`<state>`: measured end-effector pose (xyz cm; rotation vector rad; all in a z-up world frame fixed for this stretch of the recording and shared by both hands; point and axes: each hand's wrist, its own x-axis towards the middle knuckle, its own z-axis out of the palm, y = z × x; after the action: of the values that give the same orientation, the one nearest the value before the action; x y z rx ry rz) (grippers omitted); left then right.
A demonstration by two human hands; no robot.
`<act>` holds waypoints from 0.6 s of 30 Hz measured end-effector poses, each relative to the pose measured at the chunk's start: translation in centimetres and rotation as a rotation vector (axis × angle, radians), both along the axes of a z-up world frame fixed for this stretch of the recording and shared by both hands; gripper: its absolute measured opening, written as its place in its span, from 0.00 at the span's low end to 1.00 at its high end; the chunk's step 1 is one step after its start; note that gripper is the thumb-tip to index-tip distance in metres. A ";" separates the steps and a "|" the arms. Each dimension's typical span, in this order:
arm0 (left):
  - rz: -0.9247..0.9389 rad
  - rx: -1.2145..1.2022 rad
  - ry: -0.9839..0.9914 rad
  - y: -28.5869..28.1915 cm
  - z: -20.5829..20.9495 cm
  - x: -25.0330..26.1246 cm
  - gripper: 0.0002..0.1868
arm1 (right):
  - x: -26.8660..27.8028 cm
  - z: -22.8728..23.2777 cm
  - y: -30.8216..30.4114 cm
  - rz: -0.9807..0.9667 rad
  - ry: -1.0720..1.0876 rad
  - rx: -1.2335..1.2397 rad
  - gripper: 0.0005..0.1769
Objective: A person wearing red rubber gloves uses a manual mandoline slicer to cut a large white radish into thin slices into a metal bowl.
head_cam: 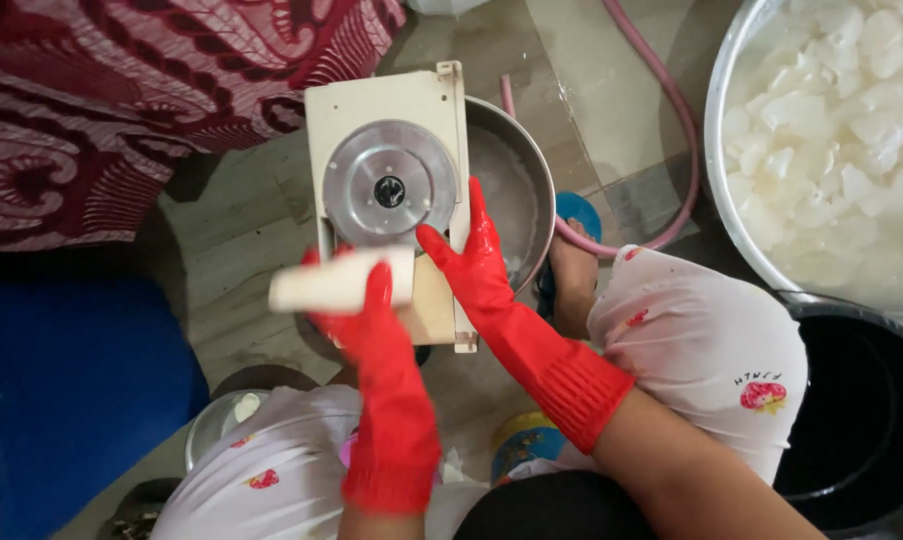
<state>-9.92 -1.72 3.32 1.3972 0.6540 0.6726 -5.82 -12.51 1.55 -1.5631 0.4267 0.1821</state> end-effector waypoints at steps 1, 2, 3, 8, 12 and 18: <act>-0.007 0.001 0.009 0.1 0.1 -0.8 0.48 | 0.0 -0.1 -0.1 -0.007 0.009 0.001 0.55; -0.010 0.027 0.012 0.2 0.1 -1.7 0.47 | 0.1 -0.1 -0.1 -0.007 0.010 0.001 0.55; -0.013 0.054 0.015 0.4 0.3 -2.6 0.47 | 0.2 -0.1 0.0 -0.008 0.012 0.002 0.55; -0.008 0.022 -0.167 -1.3 -1.9 5.5 0.47 | 0.4 -0.3 -0.1 -0.007 -0.001 -0.032 0.54; 0.054 -0.057 -0.135 -1.4 -1.4 6.4 0.54 | -0.1 -0.5 -0.1 0.000 -0.018 -0.026 0.55; 0.017 0.043 0.022 0.4 -0.3 -2.2 0.50 | 0.2 0.1 -0.2 0.000 0.039 0.006 0.55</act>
<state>-12.10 -1.36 3.06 1.4419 0.6731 0.6887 -5.67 -12.68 1.68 -1.5558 0.4565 0.2138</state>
